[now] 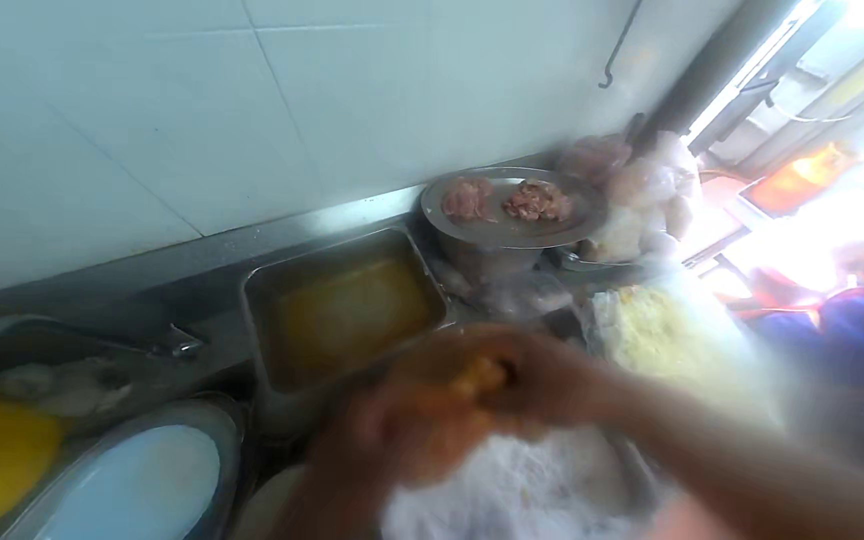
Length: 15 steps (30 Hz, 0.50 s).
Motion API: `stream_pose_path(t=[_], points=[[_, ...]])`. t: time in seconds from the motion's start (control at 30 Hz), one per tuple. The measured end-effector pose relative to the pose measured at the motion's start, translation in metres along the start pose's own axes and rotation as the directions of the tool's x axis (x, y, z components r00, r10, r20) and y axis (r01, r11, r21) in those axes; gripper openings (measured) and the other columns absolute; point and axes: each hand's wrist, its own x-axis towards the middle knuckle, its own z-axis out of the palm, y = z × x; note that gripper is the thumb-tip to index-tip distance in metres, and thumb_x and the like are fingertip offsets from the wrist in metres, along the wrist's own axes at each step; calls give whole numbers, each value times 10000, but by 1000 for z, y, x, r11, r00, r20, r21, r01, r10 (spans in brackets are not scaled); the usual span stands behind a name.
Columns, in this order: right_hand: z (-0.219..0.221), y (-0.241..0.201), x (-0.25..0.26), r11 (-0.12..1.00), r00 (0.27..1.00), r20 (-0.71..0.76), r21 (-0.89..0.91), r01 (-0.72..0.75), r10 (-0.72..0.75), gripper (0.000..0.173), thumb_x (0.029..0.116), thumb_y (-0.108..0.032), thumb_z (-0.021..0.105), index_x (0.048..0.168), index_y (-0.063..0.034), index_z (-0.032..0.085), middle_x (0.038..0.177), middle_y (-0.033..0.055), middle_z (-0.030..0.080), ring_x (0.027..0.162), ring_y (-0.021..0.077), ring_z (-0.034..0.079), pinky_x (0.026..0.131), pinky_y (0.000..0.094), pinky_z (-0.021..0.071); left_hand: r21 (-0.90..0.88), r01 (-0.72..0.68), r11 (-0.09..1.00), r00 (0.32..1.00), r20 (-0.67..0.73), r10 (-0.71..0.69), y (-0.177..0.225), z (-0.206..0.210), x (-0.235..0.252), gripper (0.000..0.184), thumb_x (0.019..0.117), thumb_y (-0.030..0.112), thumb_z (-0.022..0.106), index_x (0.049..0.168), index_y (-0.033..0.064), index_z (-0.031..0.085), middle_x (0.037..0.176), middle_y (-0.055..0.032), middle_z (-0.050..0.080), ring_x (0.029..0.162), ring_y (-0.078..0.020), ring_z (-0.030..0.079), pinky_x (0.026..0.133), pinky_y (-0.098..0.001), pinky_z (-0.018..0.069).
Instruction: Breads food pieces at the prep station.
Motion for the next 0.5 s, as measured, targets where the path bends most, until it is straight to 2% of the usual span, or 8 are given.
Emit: stream_pose_path(t=[0.03,0.13,0.2,0.27,0.3,0.37,0.43,0.5], points=[[17,24,-18,996,998,27,59,-61,59,221,926,-266,749,1101,-137,708,897,26,702,786,140,678,738,391,597,33,149,988,988,41,-150,2,25,-7,223,964,193,681,1174,132,722,1052,-25,740,963,-160,716,890,-426,597],[59,90,-55,989,990,16,54,-138,138,283,950,-303,694,1172,-128,698,984,75,711,877,204,692,810,453,588,309,211,927,977,-39,-210,-40,90,-16,322,958,275,638,1190,64,710,1070,-144,726,986,-287,710,877,-534,580],[64,110,-71,974,976,-109,-108,-201,189,362,978,-287,635,1306,-137,671,1253,114,677,1111,254,681,961,471,574,508,264,820,964,-157,-213,-39,109,-22,431,992,290,588,1315,9,638,1304,-234,623,1215,-384,614,1029,-551,509],[59,122,-69,914,952,-211,-293,-279,222,489,998,-163,560,1481,-95,538,1513,201,504,1351,363,544,1077,517,499,585,334,739,926,-348,-143,-35,123,-22,543,987,304,589,1412,-32,548,1454,-292,501,1360,-452,484,1129,-561,415],[61,128,-61,882,942,-250,-360,-305,224,533,977,-108,569,1503,-56,498,1533,244,457,1370,409,512,1070,536,497,600,362,714,900,-424,-100,-38,130,-17,590,977,328,589,1441,-31,522,1470,-301,482,1373,-465,464,1137,-571,401],[79,138,-39,866,930,-327,-402,-296,167,495,949,-102,612,1432,-13,551,1432,268,514,1328,441,513,1054,546,497,598,386,703,878,-473,-80,-47,146,-2,574,980,373,551,1407,-10,560,1426,-290,521,1355,-460,478,1133,-582,394],[93,134,-21,920,950,-296,-335,-203,102,430,962,-101,602,1382,-7,589,1386,251,540,1309,415,521,1074,519,484,582,321,747,905,-420,-62,-53,150,12,492,1005,336,488,1370,30,615,1383,-243,568,1325,-436,497,1105,-580,408],[97,128,-23,975,988,-146,-222,17,-50,361,986,-148,602,1326,-37,651,1397,227,573,1324,377,542,1108,495,476,506,183,843,959,-281,-40,-54,147,8,453,1039,301,415,1354,69,645,1367,-170,611,1314,-342,530,1117,-522,418]])
